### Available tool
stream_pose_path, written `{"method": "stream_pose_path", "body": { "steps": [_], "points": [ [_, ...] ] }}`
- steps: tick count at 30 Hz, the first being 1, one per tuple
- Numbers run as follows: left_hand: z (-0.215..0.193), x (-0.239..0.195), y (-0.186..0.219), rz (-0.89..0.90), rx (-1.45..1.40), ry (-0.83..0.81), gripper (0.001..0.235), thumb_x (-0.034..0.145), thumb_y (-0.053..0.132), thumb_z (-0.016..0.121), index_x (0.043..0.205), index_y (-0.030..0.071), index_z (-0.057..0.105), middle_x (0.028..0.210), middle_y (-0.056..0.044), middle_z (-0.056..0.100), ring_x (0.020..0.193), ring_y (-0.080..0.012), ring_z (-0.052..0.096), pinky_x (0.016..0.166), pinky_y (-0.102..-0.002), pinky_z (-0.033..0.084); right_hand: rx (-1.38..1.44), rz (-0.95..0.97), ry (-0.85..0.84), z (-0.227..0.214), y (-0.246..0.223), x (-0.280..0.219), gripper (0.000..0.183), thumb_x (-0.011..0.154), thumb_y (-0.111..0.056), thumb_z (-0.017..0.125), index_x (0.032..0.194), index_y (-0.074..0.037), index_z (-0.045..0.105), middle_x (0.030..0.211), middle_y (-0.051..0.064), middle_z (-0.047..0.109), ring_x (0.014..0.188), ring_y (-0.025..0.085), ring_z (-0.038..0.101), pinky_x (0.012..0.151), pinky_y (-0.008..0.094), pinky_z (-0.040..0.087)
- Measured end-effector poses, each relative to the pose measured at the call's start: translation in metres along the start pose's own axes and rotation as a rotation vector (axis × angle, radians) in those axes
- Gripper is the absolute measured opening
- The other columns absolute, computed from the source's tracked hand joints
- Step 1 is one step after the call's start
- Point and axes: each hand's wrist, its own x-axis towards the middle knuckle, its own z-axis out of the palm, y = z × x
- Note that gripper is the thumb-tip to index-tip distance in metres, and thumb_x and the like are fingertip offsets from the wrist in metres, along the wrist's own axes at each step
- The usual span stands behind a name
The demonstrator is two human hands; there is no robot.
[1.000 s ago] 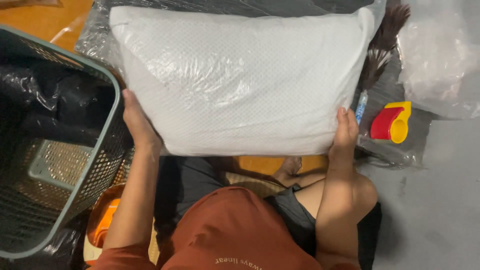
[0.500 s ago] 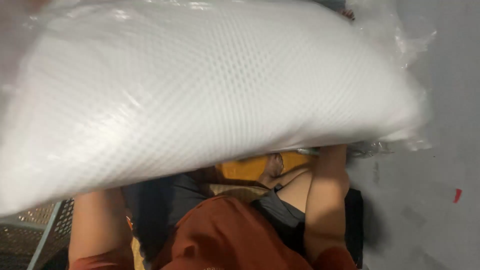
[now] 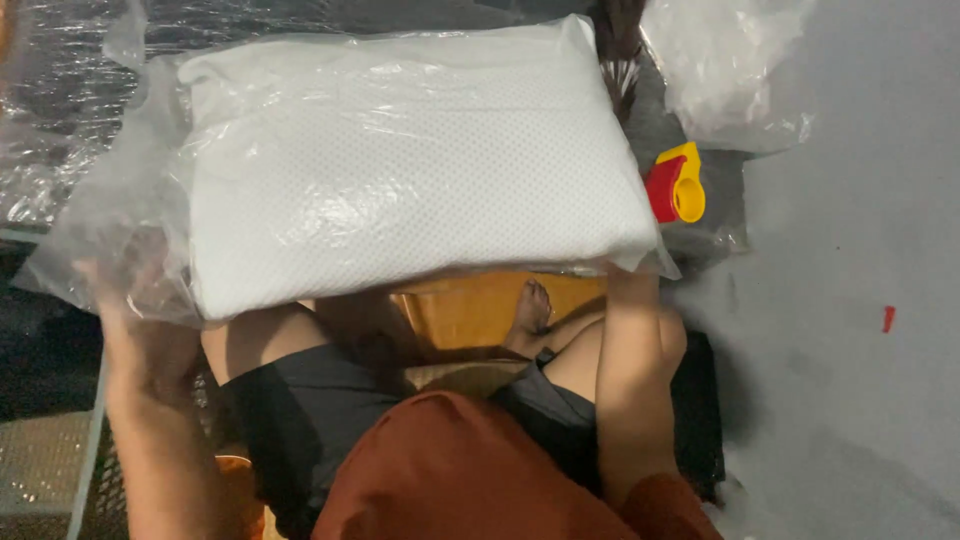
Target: The person places a white rectangular package wrapped in bubble wrap onto a table covered with plastic wrap. They use a vacuum cleaner hose to suck the air out of the package, compressing it significantly. The person then folds the open end of the package and secures it with a rubber band.
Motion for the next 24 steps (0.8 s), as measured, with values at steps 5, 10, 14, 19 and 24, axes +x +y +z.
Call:
{"method": "stream_pose_path", "body": {
  "steps": [5, 10, 14, 19, 24],
  "points": [
    [-0.023, -0.022, 0.004, 0.533, 0.274, 0.073, 0.091, 0.109, 0.068, 0.023, 0.154, -0.011, 0.020, 0.156, -0.043, 0.026, 0.147, -0.0552, 0.032, 0.120, -0.059, 0.031, 0.026, 0.063, -0.005, 0.004, -0.021, -0.011, 0.076, 0.083, -0.023, 0.060, 0.151, 0.003, 0.037, 0.143, 0.021, 0.051, 0.125, 0.026, 0.050, 0.109, 0.033, 0.038],
    [-0.037, -0.045, -0.006, 1.090, 1.165, 0.615, 0.040, 0.133, 0.006, 0.042, 0.122, -0.029, 0.056, 0.109, -0.045, 0.063, 0.090, -0.0474, 0.062, 0.081, -0.054, 0.053, 0.052, 0.137, -0.052, 0.007, -0.025, -0.009, 0.082, 0.081, -0.026, 0.063, 0.152, 0.003, 0.035, 0.146, 0.022, 0.049, 0.126, 0.027, 0.049, 0.110, 0.034, 0.037],
    [0.042, -0.042, 0.033, 0.993, 1.234, 0.199, 0.043, 0.121, 0.014, 0.044, 0.151, -0.014, 0.032, 0.148, -0.036, 0.036, 0.142, -0.0526, 0.038, 0.119, -0.062, 0.035, 0.083, 0.190, -0.090, 0.006, -0.023, -0.006, 0.086, 0.080, -0.028, 0.066, 0.153, 0.003, 0.034, 0.147, 0.023, 0.048, 0.128, 0.028, 0.048, 0.111, 0.035, 0.036],
    [0.050, -0.018, -0.016, 0.560, 1.193, 0.107, 0.069, 0.107, 0.027, 0.046, 0.149, -0.024, 0.026, 0.152, -0.048, 0.029, 0.142, -0.0605, 0.029, 0.118, -0.061, 0.021, 0.127, 0.239, -0.090, -0.006, -0.022, -0.010, 0.091, 0.078, -0.030, 0.069, 0.155, 0.004, 0.032, 0.149, 0.024, 0.046, 0.129, 0.029, 0.047, 0.112, 0.036, 0.035],
    [0.029, -0.014, -0.043, 0.677, 1.113, 0.103, 0.066, 0.110, 0.027, 0.041, 0.152, -0.020, 0.024, 0.154, -0.046, 0.029, 0.143, -0.0608, 0.031, 0.119, -0.060, 0.023, 0.137, 0.323, -0.082, 0.004, -0.038, -0.021, 0.099, 0.074, -0.031, 0.072, 0.157, 0.002, 0.029, 0.153, 0.025, 0.043, 0.132, 0.033, 0.044, 0.112, 0.040, 0.032]
  ]
}}
